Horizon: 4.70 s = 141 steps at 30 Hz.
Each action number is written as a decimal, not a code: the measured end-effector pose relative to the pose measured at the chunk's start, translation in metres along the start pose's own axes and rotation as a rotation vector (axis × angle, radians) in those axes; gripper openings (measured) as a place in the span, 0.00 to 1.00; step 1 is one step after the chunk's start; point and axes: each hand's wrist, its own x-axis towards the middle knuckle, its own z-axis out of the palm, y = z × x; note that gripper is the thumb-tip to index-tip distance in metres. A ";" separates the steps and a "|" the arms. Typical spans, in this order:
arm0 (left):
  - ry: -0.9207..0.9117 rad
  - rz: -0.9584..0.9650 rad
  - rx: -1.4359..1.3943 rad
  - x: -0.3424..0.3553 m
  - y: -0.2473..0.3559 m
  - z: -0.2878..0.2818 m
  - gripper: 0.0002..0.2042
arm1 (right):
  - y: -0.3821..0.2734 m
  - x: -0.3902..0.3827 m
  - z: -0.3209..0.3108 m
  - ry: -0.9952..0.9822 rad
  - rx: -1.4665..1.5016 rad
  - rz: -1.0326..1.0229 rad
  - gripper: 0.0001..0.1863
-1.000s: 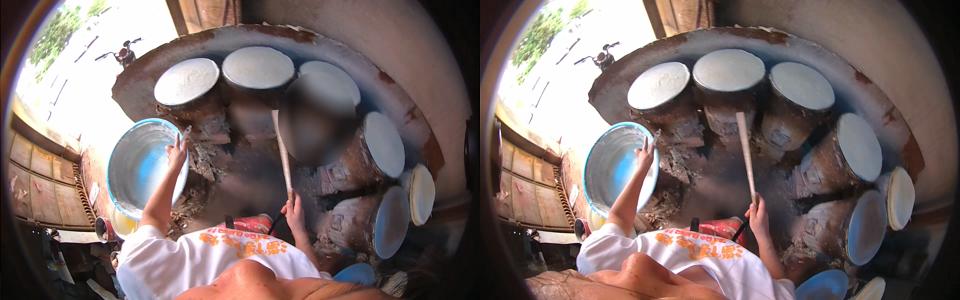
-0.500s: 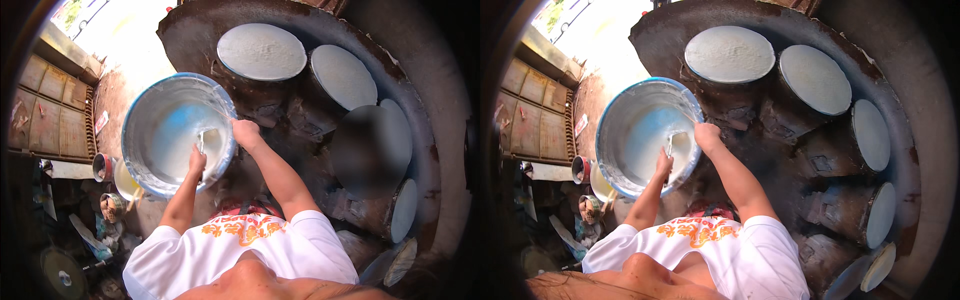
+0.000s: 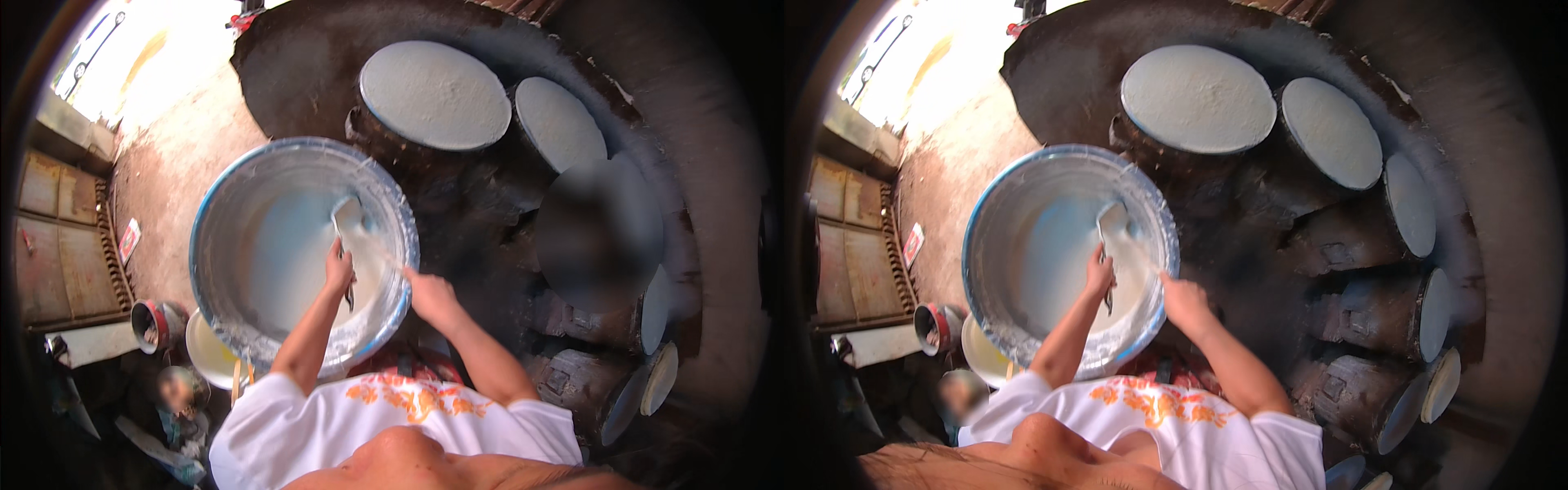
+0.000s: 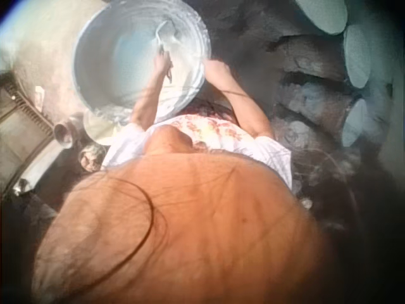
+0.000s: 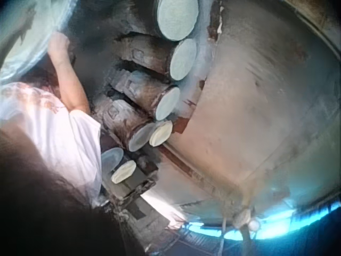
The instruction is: The person ladles batter onto multiple hot griddles, spreads it into thin circles, and flips the crepes as they cook. Finished crepes are stacked on a nearby surface.
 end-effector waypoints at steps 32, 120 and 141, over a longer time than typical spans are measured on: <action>-0.147 -0.395 -0.797 0.024 0.005 0.003 0.14 | -0.028 0.025 0.108 -0.010 0.770 0.107 0.29; -2.232 1.457 1.371 -0.654 -0.090 0.904 0.25 | 0.510 -0.461 0.093 1.569 0.600 2.270 0.22; -2.111 1.692 1.115 -0.598 -0.053 0.959 0.24 | 0.558 -0.481 0.083 1.674 0.492 2.052 0.20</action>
